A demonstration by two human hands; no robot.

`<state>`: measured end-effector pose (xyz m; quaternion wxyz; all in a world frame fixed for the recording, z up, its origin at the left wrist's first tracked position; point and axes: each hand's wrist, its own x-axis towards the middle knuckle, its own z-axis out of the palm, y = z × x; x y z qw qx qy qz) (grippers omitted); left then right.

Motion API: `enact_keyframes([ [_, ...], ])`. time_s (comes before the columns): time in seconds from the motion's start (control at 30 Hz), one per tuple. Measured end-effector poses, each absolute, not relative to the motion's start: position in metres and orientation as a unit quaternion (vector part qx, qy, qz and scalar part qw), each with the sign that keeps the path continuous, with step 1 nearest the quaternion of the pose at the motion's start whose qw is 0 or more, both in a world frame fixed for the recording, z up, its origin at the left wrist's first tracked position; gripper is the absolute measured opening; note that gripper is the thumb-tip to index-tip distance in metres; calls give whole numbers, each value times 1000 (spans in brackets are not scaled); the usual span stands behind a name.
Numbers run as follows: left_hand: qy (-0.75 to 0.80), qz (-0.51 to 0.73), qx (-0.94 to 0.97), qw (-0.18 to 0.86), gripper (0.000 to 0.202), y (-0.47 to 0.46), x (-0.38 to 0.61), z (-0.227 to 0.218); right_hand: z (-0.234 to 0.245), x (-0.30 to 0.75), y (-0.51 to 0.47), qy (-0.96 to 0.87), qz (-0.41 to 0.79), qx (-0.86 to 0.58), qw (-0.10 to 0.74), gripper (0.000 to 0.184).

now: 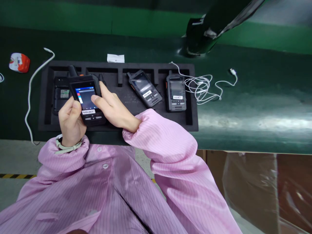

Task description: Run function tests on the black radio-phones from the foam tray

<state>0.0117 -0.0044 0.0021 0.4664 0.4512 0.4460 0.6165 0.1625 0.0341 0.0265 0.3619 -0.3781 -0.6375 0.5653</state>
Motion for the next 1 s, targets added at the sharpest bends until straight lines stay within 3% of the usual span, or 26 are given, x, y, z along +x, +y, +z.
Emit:
enact_keyframes([
  [1.0,394,628,489,459,26,-3,9,-2,20,160,37,-661,531,-360,391,49],
])
